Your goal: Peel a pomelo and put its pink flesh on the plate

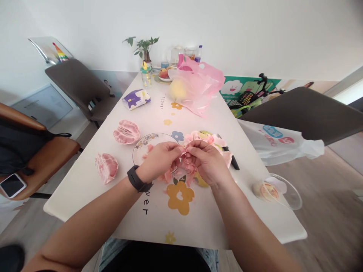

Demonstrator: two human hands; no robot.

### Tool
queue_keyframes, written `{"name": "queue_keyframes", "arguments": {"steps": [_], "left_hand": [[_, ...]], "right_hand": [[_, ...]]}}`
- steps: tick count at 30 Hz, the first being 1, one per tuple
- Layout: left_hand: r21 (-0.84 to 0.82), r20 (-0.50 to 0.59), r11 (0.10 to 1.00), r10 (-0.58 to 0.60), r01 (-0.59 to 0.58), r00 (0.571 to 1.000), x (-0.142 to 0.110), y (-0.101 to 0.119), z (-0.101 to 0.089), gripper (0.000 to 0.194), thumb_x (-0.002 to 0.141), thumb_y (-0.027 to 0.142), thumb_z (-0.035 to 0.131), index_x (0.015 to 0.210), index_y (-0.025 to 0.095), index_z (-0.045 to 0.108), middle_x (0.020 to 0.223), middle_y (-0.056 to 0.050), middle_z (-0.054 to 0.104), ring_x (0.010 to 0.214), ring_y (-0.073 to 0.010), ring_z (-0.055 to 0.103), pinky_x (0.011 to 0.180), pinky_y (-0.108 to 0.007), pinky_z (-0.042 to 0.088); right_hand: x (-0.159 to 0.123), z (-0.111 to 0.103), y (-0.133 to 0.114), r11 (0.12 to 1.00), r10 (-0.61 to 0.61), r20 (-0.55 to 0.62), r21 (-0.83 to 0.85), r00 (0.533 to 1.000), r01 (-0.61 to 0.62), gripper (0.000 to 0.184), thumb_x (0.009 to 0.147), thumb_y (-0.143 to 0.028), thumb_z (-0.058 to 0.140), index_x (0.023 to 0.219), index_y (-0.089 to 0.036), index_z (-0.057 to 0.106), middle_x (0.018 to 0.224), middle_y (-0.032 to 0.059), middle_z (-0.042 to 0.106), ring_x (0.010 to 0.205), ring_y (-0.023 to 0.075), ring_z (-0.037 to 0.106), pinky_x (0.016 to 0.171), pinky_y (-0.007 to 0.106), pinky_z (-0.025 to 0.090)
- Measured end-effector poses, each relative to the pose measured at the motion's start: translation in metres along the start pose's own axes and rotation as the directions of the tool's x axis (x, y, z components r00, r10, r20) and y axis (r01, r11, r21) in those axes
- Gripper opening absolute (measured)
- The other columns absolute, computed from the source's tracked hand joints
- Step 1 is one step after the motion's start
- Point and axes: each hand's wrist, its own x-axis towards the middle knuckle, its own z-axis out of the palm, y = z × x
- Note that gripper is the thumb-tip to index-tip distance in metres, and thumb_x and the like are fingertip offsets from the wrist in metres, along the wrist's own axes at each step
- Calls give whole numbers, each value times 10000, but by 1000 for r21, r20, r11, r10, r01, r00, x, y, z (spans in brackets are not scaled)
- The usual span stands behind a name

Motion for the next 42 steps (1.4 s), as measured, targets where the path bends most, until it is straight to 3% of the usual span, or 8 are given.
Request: {"name": "queue_keyframes", "arguments": {"steps": [9, 16, 24, 27, 29, 33, 36, 42], "left_hand": [[-79, -24, 997, 8, -9, 1000, -3, -3, 2, 243, 918, 404, 641, 829, 181, 677, 647, -19, 646, 541, -130, 569, 546, -258, 460], [-68, -95, 998, 11, -18, 995, -7, -5, 4, 243, 926, 402, 638, 813, 189, 662, 616, -9, 637, 508, -118, 552, 513, -243, 439], [-349, -72, 935, 32, -55, 997, -12, -13, -13, 255, 899, 443, 691, 853, 192, 693, 663, -27, 657, 532, -143, 612, 481, -247, 455], [-453, -125, 883, 76, -125, 989, -13, -15, -25, 218, 886, 378, 723, 816, 174, 690, 683, -17, 647, 572, -122, 612, 543, -238, 487], [-508, -146, 844, 112, -172, 983, -12, -17, -32, 203, 872, 347, 741, 815, 158, 692, 715, -18, 648, 600, -110, 605, 570, -229, 492], [-590, -135, 786, 126, -182, 983, -10, -23, -39, 183, 870, 324, 736, 861, 145, 698, 762, -27, 656, 635, -120, 617, 589, -237, 500], [-616, -115, 770, 120, -166, 986, -11, -27, -39, 161, 878, 306, 717, 894, 146, 711, 760, -35, 664, 678, -139, 645, 628, -252, 526], [-600, -106, 788, 98, -142, 990, -13, -28, -40, 157, 898, 290, 691, 911, 137, 724, 789, -44, 686, 660, -128, 643, 633, -248, 524]], "right_hand": [[1, 8, 3, 970, 127, -1, 211, 992, -124, 255, 688, -218, 852, 870, -192, 675, 686, -2, 693, 589, 143, 656, 433, 215, 441], [6, 7, 8, 961, 58, -138, 277, 989, -18, 177, 745, -226, 823, 825, -199, 667, 685, -8, 651, 612, 143, 646, 440, 227, 496], [14, -1, 4, 958, 93, -71, 279, 993, -70, 175, 758, -254, 822, 860, -197, 692, 807, 3, 721, 636, 104, 654, 572, 200, 590], [16, 2, 6, 988, 48, -75, 149, 996, -36, 172, 781, -284, 799, 913, -199, 730, 859, 17, 740, 687, 114, 672, 659, 230, 610], [18, 7, 8, 992, -16, -59, -122, 998, 9, 181, 823, -311, 760, 973, -210, 754, 922, 31, 759, 735, 140, 688, 735, 298, 621], [25, 22, 11, 681, -149, 94, -712, 984, 171, 293, 897, -270, 651, 1173, -240, 745, 1159, 74, 770, 924, 221, 722, 917, 458, 592], [30, 32, 11, 453, -239, 252, -825, 938, 337, 417, 931, -203, 575, 1334, -242, 677, 1388, 107, 690, 1049, 246, 714, 1013, 496, 550], [23, 38, 4, 435, -403, 322, -756, 857, 489, 311, 982, -250, 576, 1272, -263, 690, 1302, 84, 683, 894, 188, 698, 816, 375, 592]]}}
